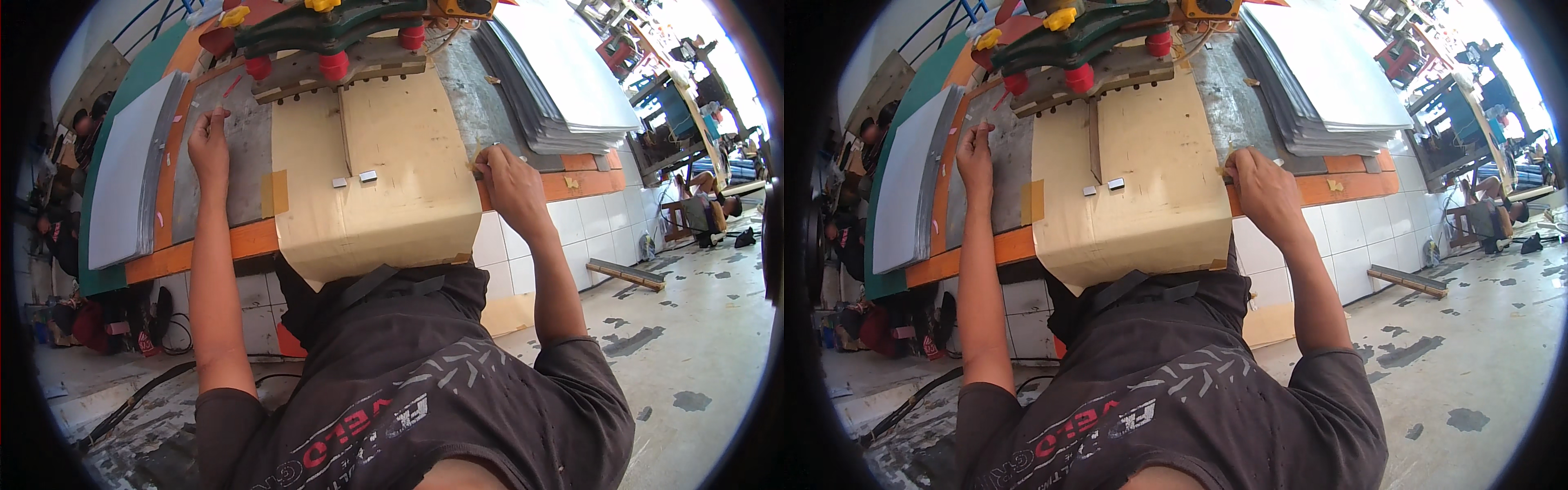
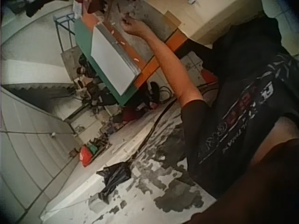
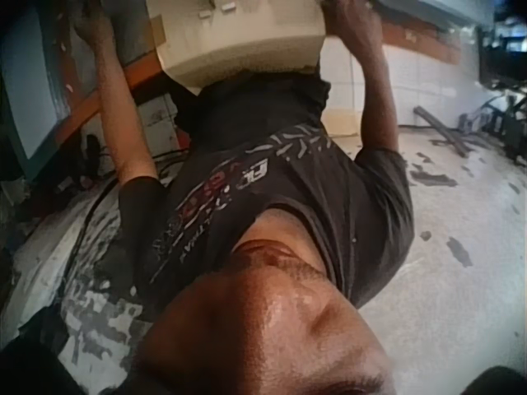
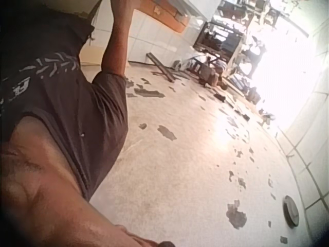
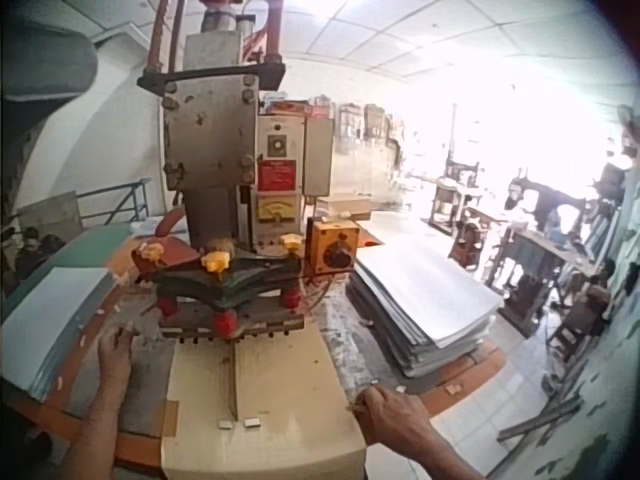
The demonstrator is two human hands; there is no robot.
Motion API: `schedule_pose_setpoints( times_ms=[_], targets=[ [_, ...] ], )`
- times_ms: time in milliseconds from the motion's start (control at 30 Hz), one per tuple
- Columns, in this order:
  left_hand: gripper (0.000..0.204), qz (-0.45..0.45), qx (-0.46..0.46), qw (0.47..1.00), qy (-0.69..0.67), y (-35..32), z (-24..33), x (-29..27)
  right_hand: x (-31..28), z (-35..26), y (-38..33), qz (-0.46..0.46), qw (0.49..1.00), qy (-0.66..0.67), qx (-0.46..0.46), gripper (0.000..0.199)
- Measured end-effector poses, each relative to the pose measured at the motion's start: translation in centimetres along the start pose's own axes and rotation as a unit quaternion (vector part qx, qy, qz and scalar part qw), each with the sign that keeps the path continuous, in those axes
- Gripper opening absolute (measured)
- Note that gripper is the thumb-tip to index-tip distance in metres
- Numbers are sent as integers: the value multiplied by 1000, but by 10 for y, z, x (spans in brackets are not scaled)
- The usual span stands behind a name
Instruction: The person peels pieces of tape off a machine work surface by hand, removes a paper sheet from the platform, and peels away remaining tape pieces from underneath.
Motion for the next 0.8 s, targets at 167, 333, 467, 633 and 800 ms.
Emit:
schedule_pose_setpoints(
  times_ms=[167, 333, 467, 633, 800],
  targets=[
    [33, -16, -50, 999, 2, -1, -5, -1, 3, 0, -2, 66, 996, 53, 22, 12],
    [32, -18, -57, 998, 7, -1, -3, -2, 2, 1, -2, 128, 984, 96, 84, 16],
    [33, -5, -39, 999, -13, -1, -1, -3, 8, 22, -6, 208, 941, 222, 148, 19],
    [37, 30, -36, 998, -40, 1, -5, -9, 3, 35, -20, 268, 806, 484, 212, 19],
    [39, 54, -49, 986, -151, -3, 17, -11, -7, 26, -33, 243, 808, 521, 130, 16]
  ],
)
Point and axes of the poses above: each hand's wrist, its own y-axis towards the middle knuckle, its own x-axis out of the palm, z = x × y, the point moved 4 cm from there along y, towards the middle knuckle, and after that the axes turned 1 degree about y, right-handed, at the moved point
